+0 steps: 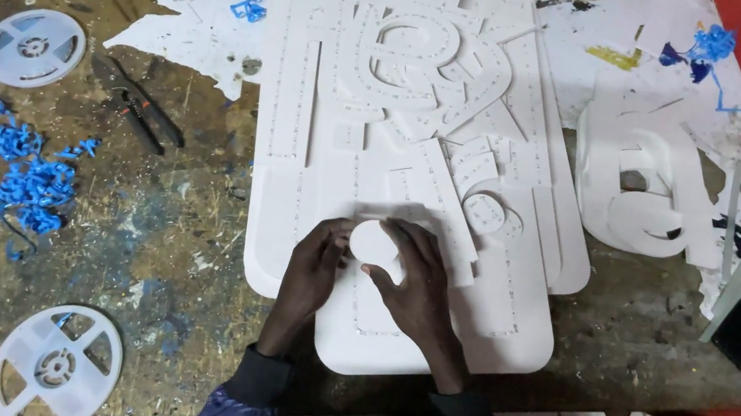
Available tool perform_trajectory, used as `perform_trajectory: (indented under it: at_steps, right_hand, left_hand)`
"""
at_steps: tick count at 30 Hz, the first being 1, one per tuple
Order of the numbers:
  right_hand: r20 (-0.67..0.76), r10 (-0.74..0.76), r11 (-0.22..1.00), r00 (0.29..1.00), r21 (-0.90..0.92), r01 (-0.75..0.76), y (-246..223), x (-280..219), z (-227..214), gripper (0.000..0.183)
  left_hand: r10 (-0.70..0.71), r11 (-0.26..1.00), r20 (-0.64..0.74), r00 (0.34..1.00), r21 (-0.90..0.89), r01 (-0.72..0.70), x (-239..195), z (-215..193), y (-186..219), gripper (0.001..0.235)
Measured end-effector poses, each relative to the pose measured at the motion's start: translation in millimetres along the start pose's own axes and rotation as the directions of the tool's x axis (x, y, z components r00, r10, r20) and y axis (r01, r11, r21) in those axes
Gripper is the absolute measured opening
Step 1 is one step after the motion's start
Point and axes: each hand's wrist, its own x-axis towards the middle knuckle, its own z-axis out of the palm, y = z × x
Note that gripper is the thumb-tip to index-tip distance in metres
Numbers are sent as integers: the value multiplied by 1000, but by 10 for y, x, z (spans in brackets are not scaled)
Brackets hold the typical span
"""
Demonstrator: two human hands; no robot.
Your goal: Applying flexible LED strips into the channels of foam sign letters by peeling the adhesive backing and pressing them into place.
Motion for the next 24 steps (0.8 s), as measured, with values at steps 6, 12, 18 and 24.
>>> perform_trajectory:
  at_steps: [6, 12, 18, 24]
  right_hand:
    - [249, -71, 842, 966, -504, 192, 15, -25, 418, 59]
    - [269, -40, 878, 962, -449, 162, -92, 52, 673, 78]
    - [338, -217, 910, 916, -269, 315, -321, -22, 1038, 73]
    - [455, -259, 953, 852, -20, 301, -690, -161, 1361, 63]
  left_hand:
    - [-35, 997, -132, 991, 61, 44, -306, -294, 206, 26]
    - [-83, 990, -257, 963, 92, 109, -573, -638, 244, 23]
    - [238, 743, -230, 943, 669, -24, -818, -1538, -435, 29]
    - [208, 344, -571, 794, 803, 487, -1384, -2307, -755, 48]
